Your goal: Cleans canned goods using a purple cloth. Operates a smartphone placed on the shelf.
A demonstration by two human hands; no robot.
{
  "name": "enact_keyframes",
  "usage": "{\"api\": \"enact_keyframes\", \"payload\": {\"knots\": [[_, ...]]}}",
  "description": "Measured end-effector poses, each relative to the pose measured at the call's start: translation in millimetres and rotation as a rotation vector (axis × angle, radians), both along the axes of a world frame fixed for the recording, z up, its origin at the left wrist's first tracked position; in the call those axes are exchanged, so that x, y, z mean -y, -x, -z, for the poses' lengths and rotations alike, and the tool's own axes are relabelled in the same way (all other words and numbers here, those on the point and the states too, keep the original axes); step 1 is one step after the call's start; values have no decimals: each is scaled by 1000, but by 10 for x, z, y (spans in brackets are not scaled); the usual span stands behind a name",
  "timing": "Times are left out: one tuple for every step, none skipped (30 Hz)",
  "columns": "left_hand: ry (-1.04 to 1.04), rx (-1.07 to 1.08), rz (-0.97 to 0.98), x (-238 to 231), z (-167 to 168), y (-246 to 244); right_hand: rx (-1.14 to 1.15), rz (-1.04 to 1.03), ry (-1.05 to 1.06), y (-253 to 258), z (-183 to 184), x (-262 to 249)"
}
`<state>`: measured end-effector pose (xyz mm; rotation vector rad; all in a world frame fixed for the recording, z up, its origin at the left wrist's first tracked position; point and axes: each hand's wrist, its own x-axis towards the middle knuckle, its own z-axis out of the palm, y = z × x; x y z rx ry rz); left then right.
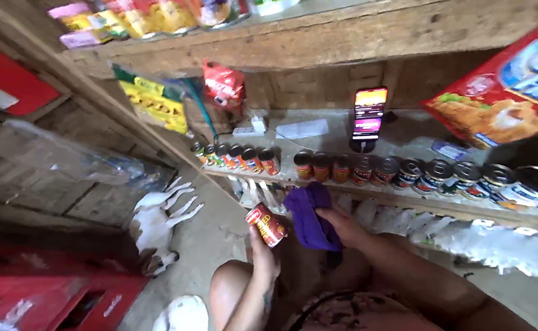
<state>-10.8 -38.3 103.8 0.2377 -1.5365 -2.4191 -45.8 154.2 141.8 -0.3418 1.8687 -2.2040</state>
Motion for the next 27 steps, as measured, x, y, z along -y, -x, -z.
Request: {"api": "enact_keyframes", "payload": {"knots": [[-10,19,26,22,25,-17,72,-11,-3,-25,11,16],[-17,37,49,32,57,-28,101,-13,-7,-40,39,30],[-19,57,72,31,77,-43,106,-9,-8,-48,77,41],[-12,66,98,23,83,-55,79,0,-15,-44,117,51],[1,63,116,3,71,-59,38,25,-32,-32,144,57],[15,49,133,-25,35,-64,-8,55,-56,-17,146,58],[25,34,151,-54,-7,-72,-52,81,-81,-4,126,54],[33,19,170,-88,-49,-82,-79,101,-105,5,94,43],[35,-2,196,-121,-78,-92,-93,110,-126,10,62,27],[39,-16,222,-155,-91,-106,-102,113,-144,9,39,10],[45,-21,243,-192,-89,-119,-114,113,-162,2,26,-5],[56,-12,252,-232,-77,-132,-132,103,-177,-12,19,-17],[69,14,249,-277,-59,-142,-166,93,-194,-23,23,-24],[89,48,239,-321,-39,-148,-215,87,-222,-31,33,-26],[121,86,233,-354,-23,-153,-279,83,-249,-30,65,-21],[150,133,230,-377,-11,-154,-361,79,-279,-26,100,-14],[172,176,238,-391,1,-149,-448,71,-317,-28,123,-13],[185,212,240,-406,8,-141,-542,58,-361,-39,127,-10],[182,242,239,-412,15,-137,-649,45,-402,-56,131,-2],[163,256,221,-418,28,-132,-762,34,-424,-72,139,17],[131,257,187,-431,53,-127,-861,13,-431,-89,141,44],[61,239,164,-425,95,-121,-936,-22,-437,-109,128,74],[-27,194,170,-383,179,-120,-990,-48,-454,-140,122,105],[-112,165,184,-328,274,-144,-1025,-69,-478,-181,129,130],[-163,185,176,-314,273,-192,-1051,-83,-497,-224,159,154],[-212,218,176,-293,264,-236,-1062,-96,-500,-268,197,174],[-229,243,201,-263,256,-274,-1063,-110,-499,-305,233,187]]}}
